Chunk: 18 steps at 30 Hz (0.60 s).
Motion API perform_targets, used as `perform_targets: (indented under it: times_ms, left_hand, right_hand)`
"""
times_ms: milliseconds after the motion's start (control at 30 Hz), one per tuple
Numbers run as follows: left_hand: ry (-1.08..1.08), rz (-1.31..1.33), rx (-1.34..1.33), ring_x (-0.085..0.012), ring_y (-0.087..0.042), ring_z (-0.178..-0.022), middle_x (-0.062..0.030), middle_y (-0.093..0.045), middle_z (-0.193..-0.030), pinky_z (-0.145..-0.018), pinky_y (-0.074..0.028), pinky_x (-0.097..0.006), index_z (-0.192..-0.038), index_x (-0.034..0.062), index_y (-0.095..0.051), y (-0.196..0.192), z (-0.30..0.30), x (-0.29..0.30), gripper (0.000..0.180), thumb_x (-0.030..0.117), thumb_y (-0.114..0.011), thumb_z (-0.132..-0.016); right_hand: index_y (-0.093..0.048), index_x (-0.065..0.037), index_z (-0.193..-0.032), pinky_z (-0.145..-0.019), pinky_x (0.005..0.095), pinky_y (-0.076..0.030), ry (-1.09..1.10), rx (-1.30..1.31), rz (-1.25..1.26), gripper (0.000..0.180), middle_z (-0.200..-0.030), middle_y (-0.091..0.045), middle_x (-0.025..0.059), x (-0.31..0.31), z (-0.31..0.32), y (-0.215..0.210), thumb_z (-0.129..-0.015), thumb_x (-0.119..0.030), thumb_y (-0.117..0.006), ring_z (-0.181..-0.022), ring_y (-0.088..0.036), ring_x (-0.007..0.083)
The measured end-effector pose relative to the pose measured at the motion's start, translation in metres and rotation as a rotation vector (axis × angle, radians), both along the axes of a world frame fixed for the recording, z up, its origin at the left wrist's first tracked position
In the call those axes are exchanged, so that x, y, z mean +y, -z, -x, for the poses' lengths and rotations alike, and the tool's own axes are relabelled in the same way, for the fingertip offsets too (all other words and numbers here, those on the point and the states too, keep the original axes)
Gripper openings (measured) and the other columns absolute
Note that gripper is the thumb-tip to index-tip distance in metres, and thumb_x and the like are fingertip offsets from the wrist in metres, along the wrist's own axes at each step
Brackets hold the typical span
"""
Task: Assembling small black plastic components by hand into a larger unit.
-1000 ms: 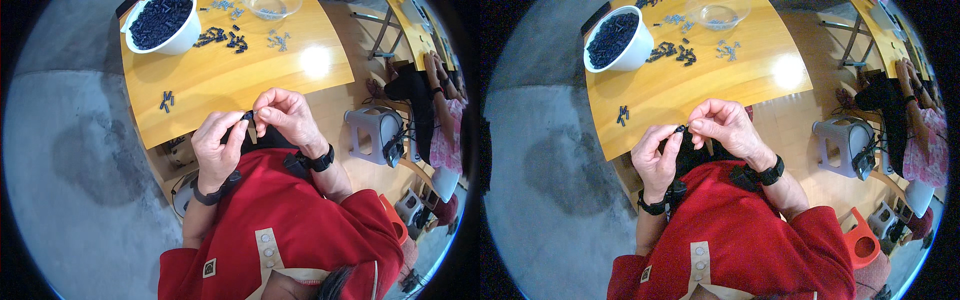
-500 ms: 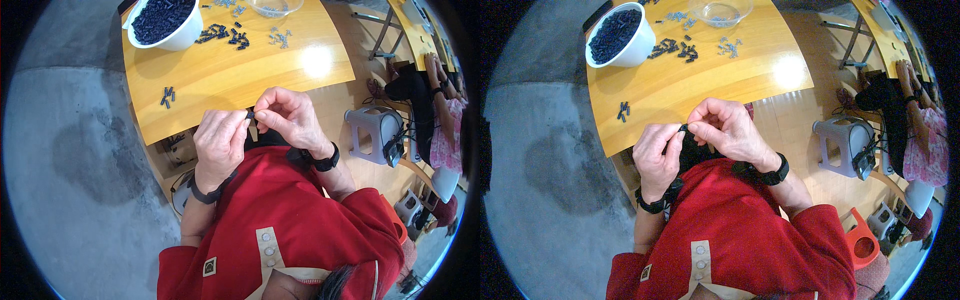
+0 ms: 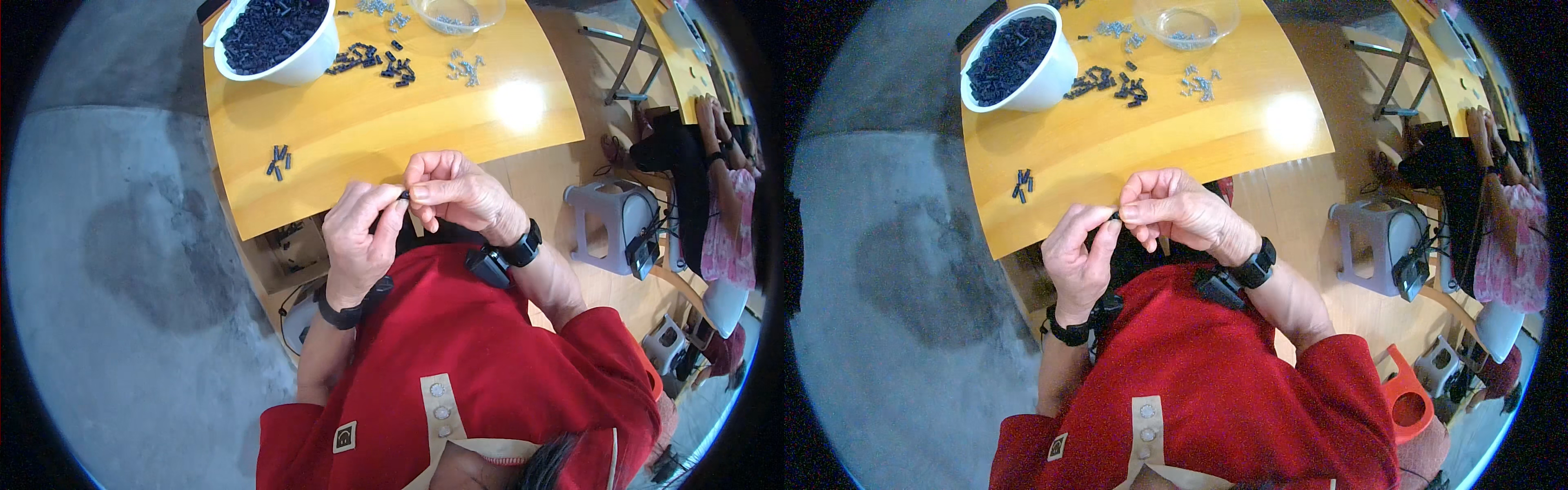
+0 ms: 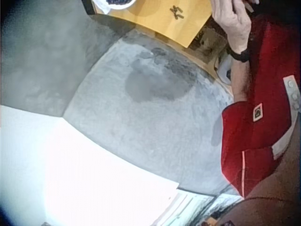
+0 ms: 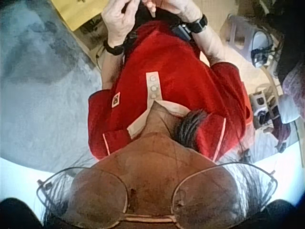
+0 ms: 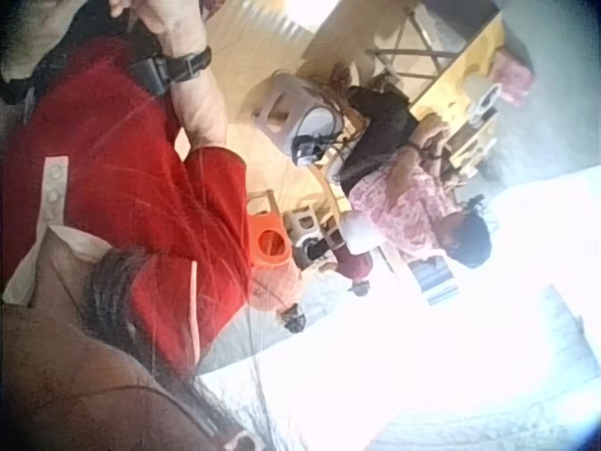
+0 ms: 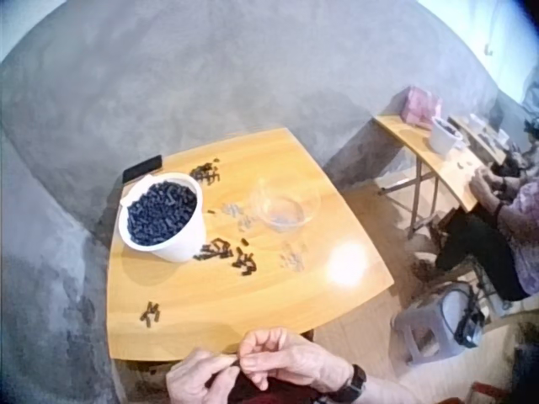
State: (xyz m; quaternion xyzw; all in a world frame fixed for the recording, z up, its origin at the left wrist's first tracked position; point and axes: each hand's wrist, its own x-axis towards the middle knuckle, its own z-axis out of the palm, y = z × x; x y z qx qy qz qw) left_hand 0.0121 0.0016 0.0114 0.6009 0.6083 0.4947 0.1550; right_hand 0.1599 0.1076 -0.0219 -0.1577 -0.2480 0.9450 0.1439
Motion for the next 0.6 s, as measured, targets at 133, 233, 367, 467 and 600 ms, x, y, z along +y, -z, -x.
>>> perform_targets:
  times_ms: [133,233,367,467,600]
  left_hand:
    - [-0.103,0.068,-0.287,-0.015,-0.059,-0.071,-0.0074,-0.063,-0.081,-0.065,-0.047,-0.026,-0.094,-0.0028,-0.067,0.015,0.004,-0.003,0.009,-0.004,-0.067,-0.085]
    - [-0.139,0.093,-0.344,-0.0102,-0.059,-0.078,-0.0058,-0.063,-0.087,-0.071,-0.048,-0.022,-0.097,-0.0049,-0.066,0.021,0.012,-0.002,0.009,-0.004,-0.065,-0.088]
    - [-0.162,0.114,-0.377,-0.0106,-0.059,-0.078,-0.0057,-0.062,-0.086,-0.071,-0.048,-0.022,-0.097,-0.0052,-0.066,0.023,0.019,0.0,0.009,-0.004,-0.065,-0.088]
    - [-0.163,0.13,-0.397,-0.0103,-0.058,-0.078,-0.0052,-0.062,-0.086,-0.072,-0.048,-0.022,-0.097,-0.0049,-0.066,0.023,0.02,0.001,0.009,-0.004,-0.065,-0.088]
    - [-0.163,0.153,-0.4,-0.0098,-0.056,-0.079,-0.0044,-0.061,-0.085,-0.072,-0.046,-0.023,-0.097,-0.0041,-0.066,0.023,0.021,0.003,0.01,-0.003,-0.066,-0.087]
  right_hand:
    - [-0.063,-0.005,-0.094,-0.056,0.0221,-0.055,0.021,-0.143,-0.146,0.016,-0.078,-0.066,0.0025,0.008,0.01,-0.002,-0.092,-0.02,-0.069,-0.063,-0.063,0.0083]
    - [-0.065,-0.004,-0.09,-0.054,0.0255,-0.052,0.215,-0.53,-0.669,0.015,-0.078,-0.066,0.0021,0.027,0.021,0.003,-0.092,-0.018,-0.068,-0.062,-0.062,0.0098]
    - [-0.067,-0.001,-0.091,-0.06,0.0337,-0.051,0.583,-0.811,-1.323,0.01,-0.078,-0.066,0.0113,0.057,0.031,0.012,-0.086,-0.01,-0.067,-0.066,-0.064,0.0219]
    - [-0.068,-0.001,-0.093,-0.065,0.0346,-0.052,0.647,-0.865,-1.489,0.01,-0.079,-0.065,0.0142,0.076,0.036,0.02,-0.084,-0.005,-0.065,-0.07,-0.064,0.0261]
    - [-0.069,-0.001,-0.093,-0.065,0.0344,-0.052,0.687,-0.937,-1.65,0.01,-0.08,-0.065,0.0144,0.087,0.042,0.022,-0.083,-0.004,-0.066,-0.069,-0.065,0.0269]
